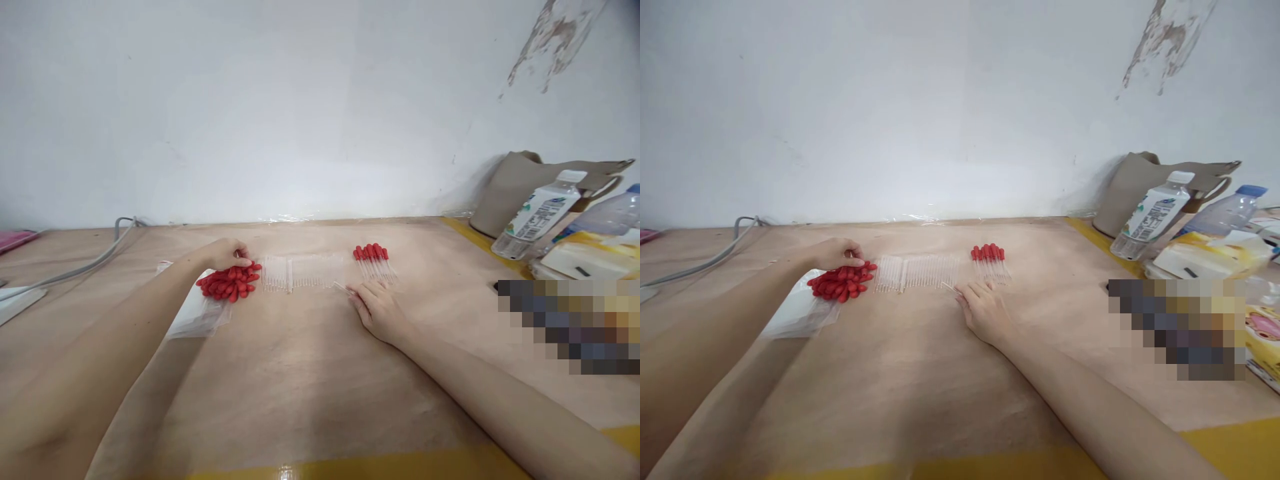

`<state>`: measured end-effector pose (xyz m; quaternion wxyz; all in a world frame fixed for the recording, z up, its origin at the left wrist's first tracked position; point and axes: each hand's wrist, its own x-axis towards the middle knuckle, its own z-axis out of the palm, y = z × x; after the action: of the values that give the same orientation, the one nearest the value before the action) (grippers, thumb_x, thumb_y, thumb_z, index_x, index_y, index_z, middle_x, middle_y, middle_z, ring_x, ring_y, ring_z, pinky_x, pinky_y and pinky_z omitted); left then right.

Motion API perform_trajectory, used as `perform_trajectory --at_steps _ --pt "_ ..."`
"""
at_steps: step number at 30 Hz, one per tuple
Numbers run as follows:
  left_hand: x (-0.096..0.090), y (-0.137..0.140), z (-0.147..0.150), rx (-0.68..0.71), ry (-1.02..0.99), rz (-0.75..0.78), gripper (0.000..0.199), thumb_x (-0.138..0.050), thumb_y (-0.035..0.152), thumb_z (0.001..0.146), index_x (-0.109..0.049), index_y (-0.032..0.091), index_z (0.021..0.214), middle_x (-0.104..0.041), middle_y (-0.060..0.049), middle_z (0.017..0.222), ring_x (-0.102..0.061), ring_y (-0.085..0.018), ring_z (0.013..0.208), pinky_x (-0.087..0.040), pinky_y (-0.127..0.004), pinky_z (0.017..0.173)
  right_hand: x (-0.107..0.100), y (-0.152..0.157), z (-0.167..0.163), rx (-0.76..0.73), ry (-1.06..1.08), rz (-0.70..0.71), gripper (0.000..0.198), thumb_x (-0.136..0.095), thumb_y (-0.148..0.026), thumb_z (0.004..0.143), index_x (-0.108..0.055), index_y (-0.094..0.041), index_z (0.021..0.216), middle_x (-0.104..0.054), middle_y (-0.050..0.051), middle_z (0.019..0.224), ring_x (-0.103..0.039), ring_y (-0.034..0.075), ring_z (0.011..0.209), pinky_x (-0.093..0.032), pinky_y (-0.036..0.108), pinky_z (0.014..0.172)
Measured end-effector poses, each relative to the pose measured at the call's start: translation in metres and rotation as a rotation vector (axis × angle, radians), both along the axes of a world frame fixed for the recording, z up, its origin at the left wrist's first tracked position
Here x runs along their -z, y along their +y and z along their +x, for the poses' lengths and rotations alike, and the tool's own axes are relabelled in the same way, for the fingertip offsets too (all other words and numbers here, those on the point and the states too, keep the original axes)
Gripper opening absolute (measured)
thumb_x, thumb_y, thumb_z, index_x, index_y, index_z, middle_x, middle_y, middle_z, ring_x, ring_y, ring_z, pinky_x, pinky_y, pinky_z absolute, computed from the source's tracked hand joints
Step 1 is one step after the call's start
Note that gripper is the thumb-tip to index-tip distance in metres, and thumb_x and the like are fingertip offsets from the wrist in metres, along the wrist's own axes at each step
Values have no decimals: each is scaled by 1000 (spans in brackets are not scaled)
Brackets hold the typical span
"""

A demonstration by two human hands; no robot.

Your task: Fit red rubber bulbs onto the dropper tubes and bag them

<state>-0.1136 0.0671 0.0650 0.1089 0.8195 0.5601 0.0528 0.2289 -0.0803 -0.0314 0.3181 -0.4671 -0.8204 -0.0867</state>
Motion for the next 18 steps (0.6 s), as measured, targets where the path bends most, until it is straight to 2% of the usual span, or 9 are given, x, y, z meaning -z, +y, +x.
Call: perform_trajectory --at_steps 3,5,9,11,13,15,18 --pt "-2 -18 8 -35 -252 98 31 -58 47 66 -61 17 74 -62 -2 70 -53 -15 65 -40 -24 58 2 1 1 -16 -6 9 26 -35 -21 91 -58 -16 102 -63 7 84 -55 19 81 -34 32 74" --pt "4 -40 24 -45 -479 199 32 -55 47 73 -59 16 83 -61 -3 79 -54 -15 69 -43 -26 62 2 2 2 -28 7 -1 26 -34 -21 91 -58 -16 99 -63 8 83 -55 19 81 -35 31 74" --pt "40 -93 67 31 -827 72 26 -52 40 79 -52 16 89 -60 -4 81 -57 -15 74 -46 -28 66 3 5 -1 -44 40 -55 25 -33 -23 91 -57 -16 93 -61 7 83 -54 18 78 -36 30 73" --pt "61 -113 85 116 -916 25 27 -53 35 80 -48 18 99 -58 -4 84 -58 -14 76 -47 -28 70 2 9 -5 -61 49 -90 23 -33 -24 91 -55 -17 93 -60 6 84 -53 17 78 -37 29 72" --pt "75 -125 96 122 -966 -24 30 -51 33 82 -45 19 107 -56 -3 86 -55 -10 65 -46 -25 61 2 14 -11 -96 59 -116 22 -33 -23 91 -54 -17 93 -60 6 85 -53 17 78 -38 28 72" --pt "81 -130 101 128 -1008 -102 29 -48 32 84 -44 19 109 -55 -2 82 -55 -10 61 -46 -24 58 1 21 -18 -140 78 -119 20 -33 -22 91 -53 -17 92 -60 6 86 -53 16 79 -38 27 72" --pt "79 -131 103 109 -1042 -199 20 -52 29 81 -49 16 96 -58 -2 78 -58 -11 68 -47 -26 66 1 27 -27 -185 110 -104 17 -36 -20 89 -53 -17 88 -61 5 84 -54 16 78 -38 28 72"
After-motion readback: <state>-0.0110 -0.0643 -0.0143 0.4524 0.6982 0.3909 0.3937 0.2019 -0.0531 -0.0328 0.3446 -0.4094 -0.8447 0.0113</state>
